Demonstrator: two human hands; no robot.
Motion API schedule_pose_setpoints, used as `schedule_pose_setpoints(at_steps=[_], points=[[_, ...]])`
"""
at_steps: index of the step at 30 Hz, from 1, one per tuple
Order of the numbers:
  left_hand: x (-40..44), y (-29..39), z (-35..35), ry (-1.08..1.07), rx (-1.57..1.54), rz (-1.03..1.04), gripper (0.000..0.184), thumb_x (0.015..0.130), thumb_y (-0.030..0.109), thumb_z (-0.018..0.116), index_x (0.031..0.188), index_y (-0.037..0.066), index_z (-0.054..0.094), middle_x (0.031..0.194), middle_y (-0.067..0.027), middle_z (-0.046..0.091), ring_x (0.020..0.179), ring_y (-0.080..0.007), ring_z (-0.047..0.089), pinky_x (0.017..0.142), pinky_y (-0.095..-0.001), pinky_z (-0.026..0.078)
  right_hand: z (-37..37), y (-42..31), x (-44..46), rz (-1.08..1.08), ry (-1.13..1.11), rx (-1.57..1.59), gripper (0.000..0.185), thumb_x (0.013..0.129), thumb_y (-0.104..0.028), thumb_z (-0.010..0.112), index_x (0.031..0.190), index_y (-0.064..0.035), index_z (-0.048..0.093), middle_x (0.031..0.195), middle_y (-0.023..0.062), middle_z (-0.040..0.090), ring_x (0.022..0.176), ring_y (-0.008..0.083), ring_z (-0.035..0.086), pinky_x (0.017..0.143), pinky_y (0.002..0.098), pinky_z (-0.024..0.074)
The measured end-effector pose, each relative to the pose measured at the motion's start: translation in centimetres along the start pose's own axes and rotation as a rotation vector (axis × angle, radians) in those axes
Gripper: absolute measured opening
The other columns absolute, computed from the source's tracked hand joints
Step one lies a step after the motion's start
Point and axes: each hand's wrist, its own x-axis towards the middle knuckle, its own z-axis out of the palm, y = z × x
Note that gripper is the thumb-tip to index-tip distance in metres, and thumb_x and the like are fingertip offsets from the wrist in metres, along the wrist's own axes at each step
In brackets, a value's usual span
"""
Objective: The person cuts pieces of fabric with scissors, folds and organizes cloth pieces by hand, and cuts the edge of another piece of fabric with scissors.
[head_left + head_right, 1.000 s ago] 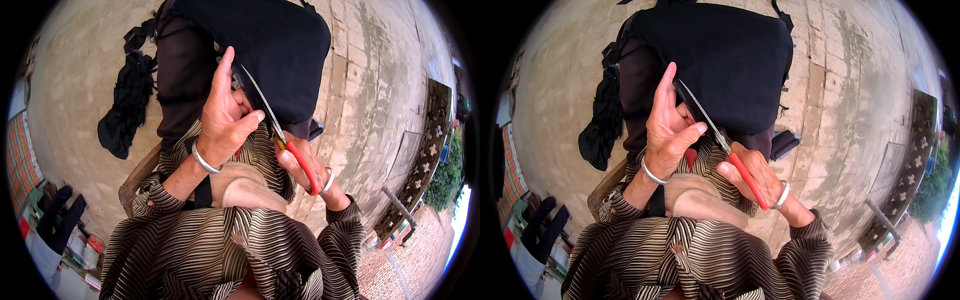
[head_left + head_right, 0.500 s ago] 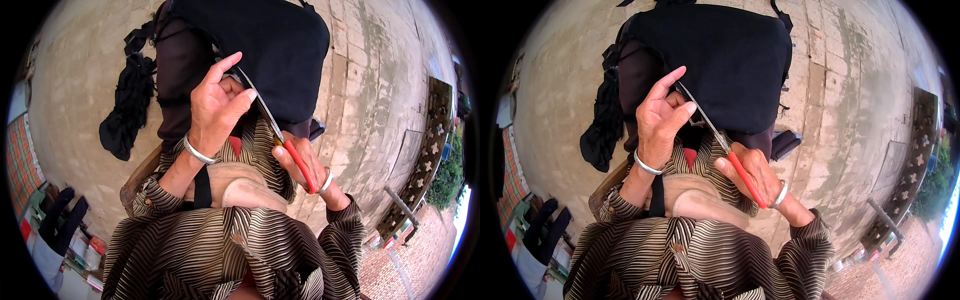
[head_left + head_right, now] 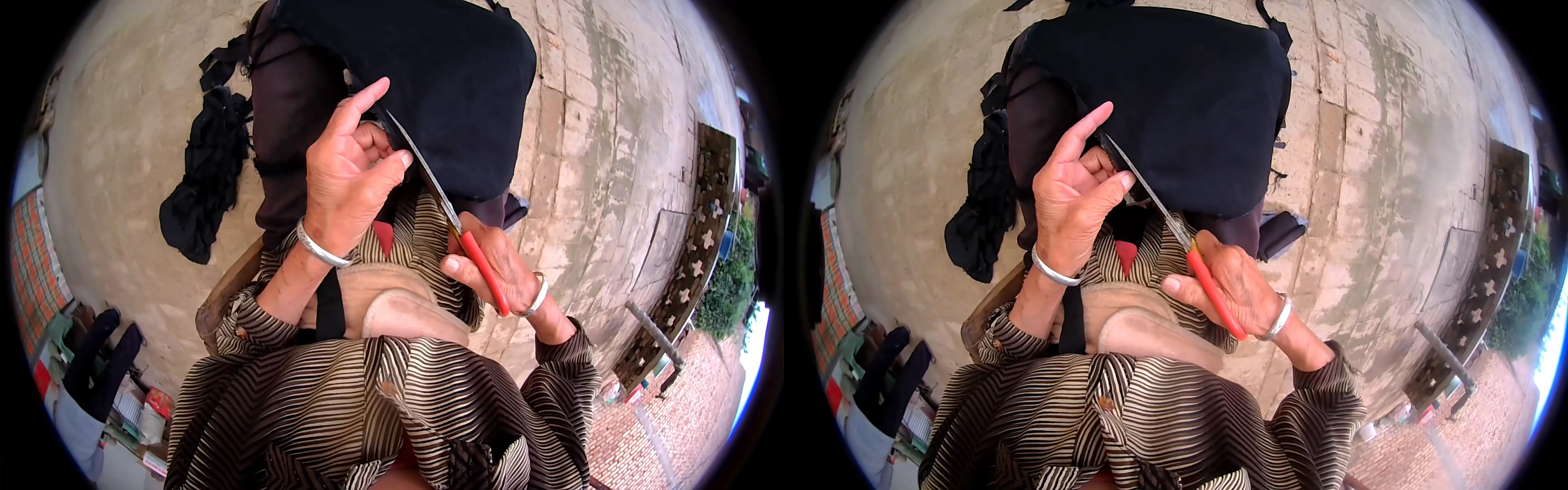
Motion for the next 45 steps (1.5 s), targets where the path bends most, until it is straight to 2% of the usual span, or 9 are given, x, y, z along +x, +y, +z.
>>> schedule_pose_setpoints(at_steps=[4,6,11,14,16,40,41,42,45], points=[[0.0,0.1,0.1,-0.022,-0.021,0.011,0.075,0.077,-0.016,0.058,0.146,-0.001,0.03,0.081,-0.0031,0.059,0.071,-0.0047,0.053,0.067,-0.0182,0.046,-0.5,0.2,-0.1,-0.017,-0.072,0.164,0.063,0.086,-0.058,0.062,0.079,0.0013,0.043,0.061,0.0133,0.046,0.061,0.0244,0.054,0.057,0.0365,0.0423],[0.1,0.2,0.0,-0.034,-0.034,0.017,0.079,0.077,-0.016,0.058,0.147,-0.001,0.026,0.082,-0.0034,0.059,0.072,-0.0053,0.053,0.069,-0.019,0.047,-1.0,0.2,0.1,0.065,-0.196,0.245,0.067,0.082,-0.062,0.061,0.095,0.0023,0.048,0.082,0.0055,0.043,0.074,0.0166,0.04,0.067,0.0311,0.0354],[0.2,0.3,0.5,-0.048,-0.123,0.031,0.086,0.077,-0.016,0.058,0.15,0.0,0.015,0.091,-0.0057,0.06,0.076,-0.0078,0.056,0.074,-0.0217,0.05,-0.7,0.1,0.9,-0.01,-0.097,0.2,0.066,0.084,-0.062,0.059,0.089,0.0023,0.045,0.074,0.0088,0.044,0.07,0.0191,0.046,0.065,0.0327,0.0398],[0.2,0.0,0.4,-0.049,-0.137,0.071,0.089,0.077,-0.015,0.058,0.151,0.0,0.012,0.102,-0.008,0.058,0.079,-0.0095,0.057,0.078,-0.0234,0.051,-0.2,-0.1,1.3,-0.057,-0.035,0.173,0.066,0.086,-0.062,0.059,0.083,0.0019,0.042,0.065,0.013,0.045,0.064,0.0224,0.05,0.061,0.0349,0.0433],[0.2,-0.2,0.2,-0.086,-0.14,0.094,0.087,0.077,-0.013,0.06,0.15,-0.002,0.015,0.14,-0.0158,0.04,0.091,-0.011,0.059,0.077,-0.0215,0.052,0.0,0.1,1.4,-0.076,0.002,0.197,0.065,0.087,-0.061,0.058,0.083,0.002,0.043,0.063,0.0137,0.044,0.061,0.0234,0.048,0.059,0.0359,0.0424],[0.2,-1.2,-0.4,-0.083,-0.089,0.147,0.09,0.077,-0.01,0.062,0.151,-0.001,0.011,0.147,-0.0185,0.032,0.083,-0.0086,0.056,0.078,-0.0215,0.05,0.0,-0.6,2.6,-0.074,0.02,0.156,0.06,0.088,-0.057,0.059,0.081,0.0016,0.045,0.061,0.0135,0.047,0.061,0.0249,0.053,0.059,0.0369,0.0437],[0.1,-1.1,-0.4,-0.082,-0.088,0.147,0.09,0.077,-0.01,0.062,0.151,-0.001,0.011,0.147,-0.0185,0.032,0.083,-0.0086,0.056,0.078,-0.0215,0.05,0.0,-0.7,2.6,-0.074,0.018,0.155,0.06,0.088,-0.057,0.059,0.081,0.0016,0.045,0.061,0.0135,0.047,0.061,0.0249,0.053,0.059,0.0369,0.0437],[0.1,-0.9,-0.2,-0.079,-0.107,0.12,0.092,0.077,-0.011,0.059,0.152,0.0,0.007,0.117,-0.012,0.045,0.078,-0.0082,0.054,0.075,-0.0215,0.049,0.0,-0.8,2.6,-0.032,0.019,0.157,0.059,0.09,-0.055,0.058,0.08,0.0017,0.046,0.059,0.0135,0.045,0.058,0.024,0.05,0.056,0.0368,0.0421],[0.0,-0.8,-0.1,-0.076,-0.122,0.092,0.094,0.077,-0.012,0.057,0.152,0.002,0.003,0.086,-0.0055,0.057,0.073,-0.0078,0.052,0.073,-0.0215,0.048,-0.2,-1.0,2.3,0.049,0.01,0.16,0.057,0.092,-0.052,0.057,0.078,0.0019,0.046,0.057,0.0131,0.042,0.054,0.022,0.045,0.052,0.0367,0.0388]])
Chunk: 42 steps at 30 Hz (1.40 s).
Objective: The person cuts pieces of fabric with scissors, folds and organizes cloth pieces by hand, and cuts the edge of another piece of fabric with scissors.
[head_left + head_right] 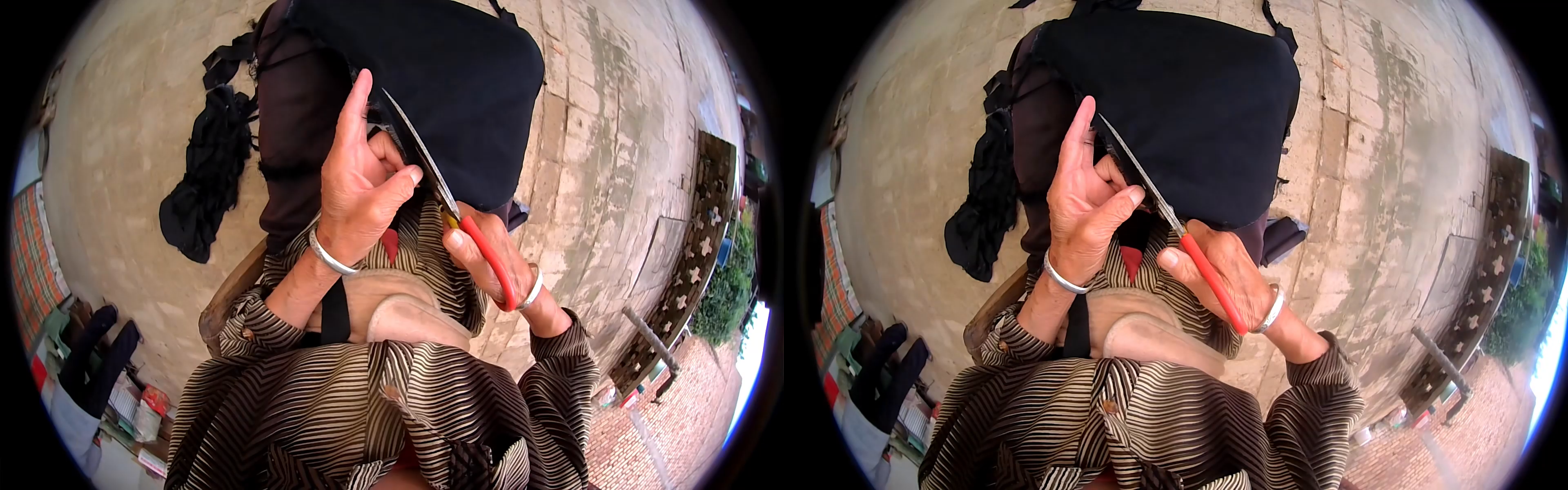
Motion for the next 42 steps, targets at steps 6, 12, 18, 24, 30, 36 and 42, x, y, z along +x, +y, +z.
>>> schedule_pose_setpoints(at_steps=[6,12,18,24,30,36,42], points=[[0.1,-0.1,-0.1,-0.011,-0.005,0.025,0.094,0.077,-0.012,0.057,0.152,0.002,0.002,0.097,-0.0074,0.057,0.073,-0.0079,0.052,0.073,-0.0212,0.047,-0.4,-0.5,-0.1,-0.026,-0.014,0.027,0.057,0.09,-0.053,0.059,0.078,0.0017,0.048,0.057,0.0091,0.042,0.055,0.0175,0.046,0.051,0.034,0.0392],[0.1,-0.4,-0.2,-0.019,0.019,0.071,0.094,0.077,-0.008,0.063,0.152,-0.001,0.007,0.147,-0.0205,0.029,0.079,-0.0092,0.056,0.079,-0.0226,0.051,-0.5,0.1,0.1,-0.057,-0.077,0.077,0.061,0.085,-0.058,0.063,0.083,0.0016,0.049,0.064,0.0095,0.048,0.063,0.0184,0.052,0.059,0.0315,0.0433],[0.1,-0.6,-0.6,-0.011,0.061,0.089,0.095,0.077,-0.009,0.062,0.152,0.0,0.004,0.147,-0.0201,0.029,0.079,-0.0093,0.056,0.076,-0.0228,0.052,-0.8,-0.5,0.7,-0.031,-0.115,0.018,0.06,0.087,-0.057,0.059,0.09,0.0016,0.048,0.074,0.0086,0.048,0.071,0.0191,0.049,0.065,0.0317,0.041],[0.2,-0.3,0.1,0.033,0.018,0.041,0.098,0.075,-0.011,0.058,0.152,0.0,-0.002,0.138,-0.0173,0.04,0.073,-0.008,0.051,0.071,-0.0203,0.048,-0.2,-0.2,1.0,-0.044,-0.044,0.047,0.051,0.094,-0.047,0.056,0.078,0.0011,0.047,0.058,0.0116,0.044,0.057,0.0214,0.049,0.055,0.0354,0.0395],[0.0,-0.6,-0.3,0.028,0.024,0.04,0.096,0.077,-0.012,0.058,0.152,0.002,0.0,0.129,-0.015,0.041,0.076,-0.0085,0.054,0.074,-0.0217,0.048,0.0,-1.2,0.8,-0.029,0.037,-0.021,0.051,0.097,-0.039,0.053,0.067,0.0008,0.045,0.054,0.0162,0.039,0.05,0.0281,0.044,0.052,0.0382,0.0364],[0.2,0.9,-0.6,0.054,0.171,-0.012,0.084,0.079,-0.01,0.054,0.153,0.008,0.018,0.086,-0.0045,0.052,0.068,-0.0048,0.05,0.065,-0.0191,0.043,-0.3,-1.3,1.0,-0.087,0.06,-0.102,0.048,0.096,-0.034,0.056,0.067,0.0017,0.043,0.053,0.0194,0.036,0.048,0.0349,0.042,0.05,0.0401,0.0343],[2.3,2.1,-1.3,0.118,0.241,-0.017,0.056,0.087,0.001,0.059,0.141,0.003,0.044,0.073,0.0,0.057,0.064,-0.0037,0.049,0.061,-0.0183,0.041,-0.3,-1.0,0.4,-0.148,0.089,-0.195,0.049,0.096,-0.035,0.057,0.068,0.0023,0.042,0.052,0.0194,0.036,0.048,0.0364,0.043,0.049,0.0409,0.0343]])
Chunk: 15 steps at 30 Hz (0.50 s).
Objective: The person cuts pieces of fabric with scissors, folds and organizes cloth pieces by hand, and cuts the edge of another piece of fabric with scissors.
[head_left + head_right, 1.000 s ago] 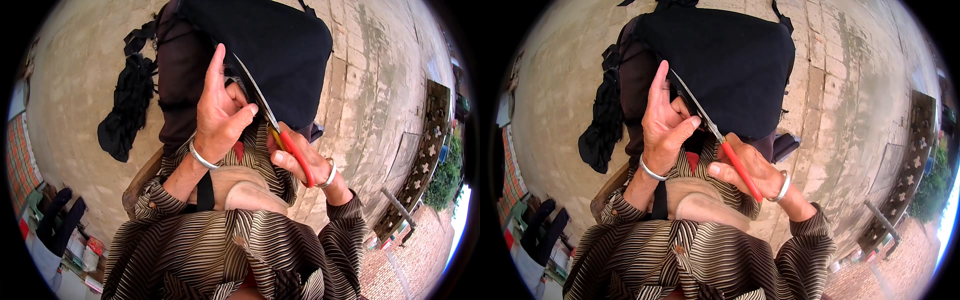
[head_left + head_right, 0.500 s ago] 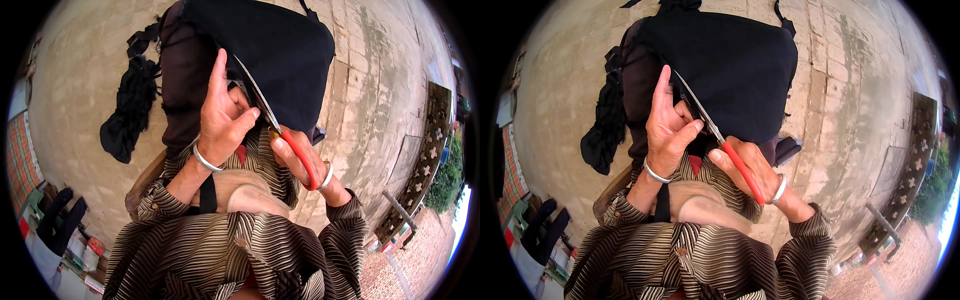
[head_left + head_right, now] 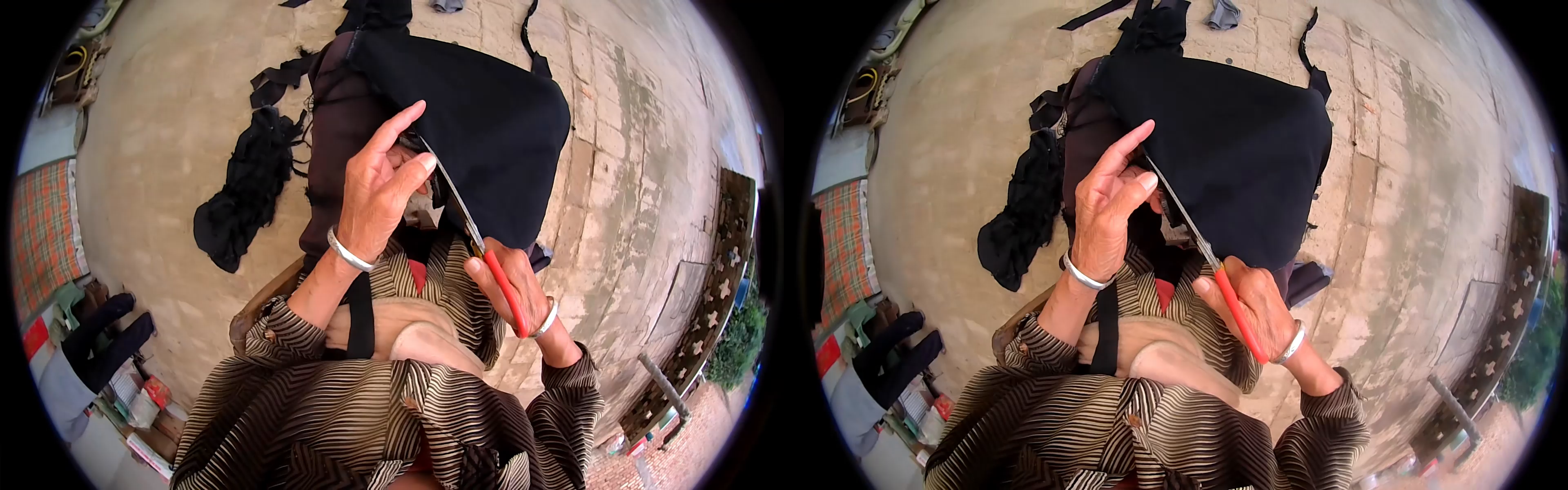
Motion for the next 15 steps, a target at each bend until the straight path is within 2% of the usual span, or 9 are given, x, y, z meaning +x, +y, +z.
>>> schedule_pose_setpoints(at_steps=[2,5,7,8,10,15], points=[[0.7,0.0,0.2,0.036,0.032,0.007,0.043,0.09,0.01,0.063,0.131,0.0,0.054,0.073,0.0016,0.057,0.063,-0.0036,0.05,0.06,-0.0184,0.042,0.0,0.1,-0.2,0.021,0.005,-0.027,0.049,0.096,-0.036,0.057,0.068,0.0026,0.043,0.052,0.0194,0.035,0.048,0.0364,0.043,0.049,0.0407,0.0346],[0.8,0.0,0.3,0.067,0.06,-0.041,0.041,0.09,0.015,0.062,0.127,0.0,0.058,0.075,0.0003,0.057,0.065,-0.007,0.052,0.063,-0.0208,0.043,0.0,0.1,-0.4,0.047,-0.001,-0.034,0.05,0.096,-0.037,0.056,0.068,0.0029,0.044,0.052,0.0195,0.035,0.049,0.0365,0.043,0.05,0.0407,0.0352],[0.7,-0.1,0.5,0.106,0.058,-0.021,0.035,0.091,0.012,0.06,0.124,-0.001,0.06,0.076,0.0008,0.058,0.066,-0.0066,0.053,0.062,-0.0202,0.043,0.1,0.0,-0.6,0.073,-0.02,0.027,0.051,0.096,-0.038,0.056,0.067,0.0027,0.044,0.052,0.0188,0.034,0.048,0.0338,0.041,0.051,0.0404,0.035],[0.9,-0.2,0.3,0.106,0.056,0.003,0.034,0.092,0.01,0.058,0.124,-0.001,0.06,0.076,0.0006,0.058,0.067,-0.0067,0.054,0.062,-0.0207,0.044,0.1,0.0,-0.5,0.082,-0.029,0.09,0.051,0.096,-0.038,0.055,0.066,0.0024,0.045,0.053,0.0163,0.034,0.049,0.0293,0.039,0.052,0.0392,0.035],[1.0,-0.5,0.1,0.099,0.063,0.053,0.033,0.092,0.005,0.056,0.123,-0.001,0.061,0.079,-0.0002,0.059,0.069,-0.0071,0.055,0.065,-0.0218,0.046,0.3,0.2,-0.6,0.102,-0.035,0.146,0.051,0.097,-0.038,0.055,0.067,0.0023,0.046,0.053,0.0153,0.034,0.05,0.0277,0.039,0.053,0.0385,0.035],[0.7,-0.6,-0.1,0.042,0.063,0.018,0.034,0.091,0.007,0.058,0.123,-0.002,0.06,0.082,-0.0012,0.06,0.072,-0.0075,0.055,0.067,-0.0215,0.046,0.6,0.2,-0.9,0.161,-0.042,0.216,0.049,0.097,-0.037,0.055,0.068,0.0018,0.048,0.056,0.0129,0.034,0.053,0.0235,0.038,0.055,0.0362,0.0355]])
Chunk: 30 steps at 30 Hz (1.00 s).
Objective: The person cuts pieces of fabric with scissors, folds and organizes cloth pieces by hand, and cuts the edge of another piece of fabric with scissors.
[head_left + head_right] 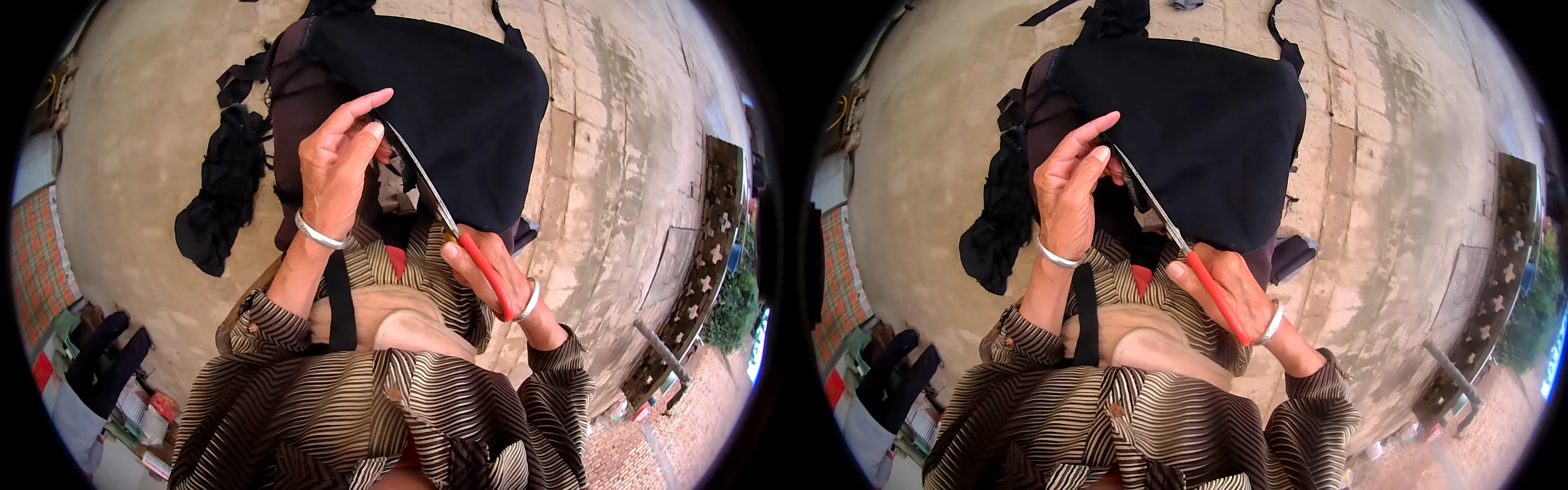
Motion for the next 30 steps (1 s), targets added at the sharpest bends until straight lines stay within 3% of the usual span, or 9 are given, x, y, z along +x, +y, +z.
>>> schedule_pose_setpoints(at_steps=[5,7,10,16,18,22,25,27,30], points=[[0.0,-0.2,-0.7,-0.145,-0.032,0.017,0.045,0.087,0.005,0.064,0.13,-0.004,0.053,0.087,-0.0034,0.062,0.078,-0.009,0.057,0.072,-0.0227,0.048,0.1,0.0,0.1,0.011,-0.004,0.015,0.048,0.097,-0.037,0.056,0.069,0.002,0.048,0.057,0.0122,0.035,0.054,0.0226,0.036,0.055,0.0354,0.036],[-0.5,-0.3,-0.7,-0.212,-0.13,-0.057,0.061,0.081,-0.001,0.069,0.137,-0.005,0.044,0.098,-0.0066,0.062,0.086,-0.0113,0.059,0.081,-0.0253,0.05,0.2,0.0,-0.2,0.0,0.002,0.006,0.048,0.097,-0.036,0.055,0.069,0.0019,0.048,0.057,0.0122,0.035,0.054,0.0227,0.036,0.055,0.0354,0.0361],[-0.9,-0.4,-0.3,-0.208,-0.208,-0.074,0.069,0.078,-0.007,0.069,0.14,-0.004,0.038,0.109,-0.0094,0.06,0.092,-0.0135,0.06,0.09,-0.0277,0.05,0.3,0.1,-0.1,-0.054,0.03,-0.025,0.048,0.096,-0.037,0.057,0.07,0.0022,0.048,0.056,0.013,0.036,0.053,0.0234,0.038,0.054,0.0363,0.0368],[-1.3,-0.7,0.2,-0.187,-0.235,-0.048,0.069,0.08,-0.009,0.066,0.142,-0.004,0.034,0.112,-0.0131,0.06,0.094,-0.0142,0.06,0.089,-0.027,0.05,0.2,0.3,0.0,-0.059,0.068,-0.295,0.051,0.09,-0.042,0.064,0.073,0.0019,0.044,0.052,0.02,0.043,0.053,0.0392,0.054,0.051,0.0424,0.0409],[-1.3,-0.1,-0.1,-0.187,-0.207,-0.067,0.069,0.08,-0.009,0.065,0.142,-0.004,0.034,0.11,-0.0129,0.06,0.093,-0.0136,0.06,0.087,-0.0262,0.05,0.2,0.5,-0.2,-0.065,0.082,-0.326,0.052,0.091,-0.045,0.06,0.075,0.0014,0.043,0.057,0.0172,0.043,0.052,0.0333,0.046,0.052,0.0384,0.0371],[-1.5,-0.2,0.3,-0.154,-0.17,-0.057,0.068,0.081,-0.01,0.062,0.142,-0.003,0.034,0.104,-0.0114,0.062,0.089,-0.0119,0.061,0.083,-0.0241,0.05,0.1,0.0,-0.3,-0.016,0.076,-0.322,0.053,0.09,-0.047,0.061,0.076,0.0014,0.043,0.057,0.0173,0.044,0.053,0.0345,0.048,0.052,0.0394,0.0375],[-1.6,0.1,0.5,-0.14,-0.21,-0.062,0.068,0.08,-0.011,0.061,0.142,-0.003,0.034,0.106,-0.0109,0.061,0.09,-0.011,0.06,0.083,-0.0232,0.05,-0.1,0.3,-0.2,-0.015,0.032,-0.292,0.055,0.087,-0.05,0.064,0.079,0.0005,0.044,0.059,0.0138,0.047,0.054,0.0291,0.05,0.052,0.0389,0.0377],[-1.5,-0.1,0.3,-0.147,-0.241,-0.053,0.069,0.079,-0.011,0.06,0.142,-0.002,0.034,0.107,-0.0101,0.061,0.09,-0.0102,0.06,0.081,-0.0226,0.05,-0.5,0.2,-0.1,0.035,-0.095,-0.149,0.057,0.084,-0.054,0.065,0.085,0.0003,0.047,0.068,0.009,0.047,0.062,0.0213,0.048,0.057,0.0357,0.037],[-1.5,0.1,0.6,-0.147,-0.281,-0.057,0.07,0.078,-0.012,0.06,0.143,-0.002,0.034,0.11,-0.0086,0.059,0.088,-0.0087,0.058,0.079,-0.0217,0.049,-0.7,0.9,0.1,-0.035,-0.167,-0.013,0.059,0.082,-0.056,0.065,0.089,0.0005,0.048,0.077,0.0054,0.042,0.069,0.0168,0.041,0.062,0.0327,0.0351]])
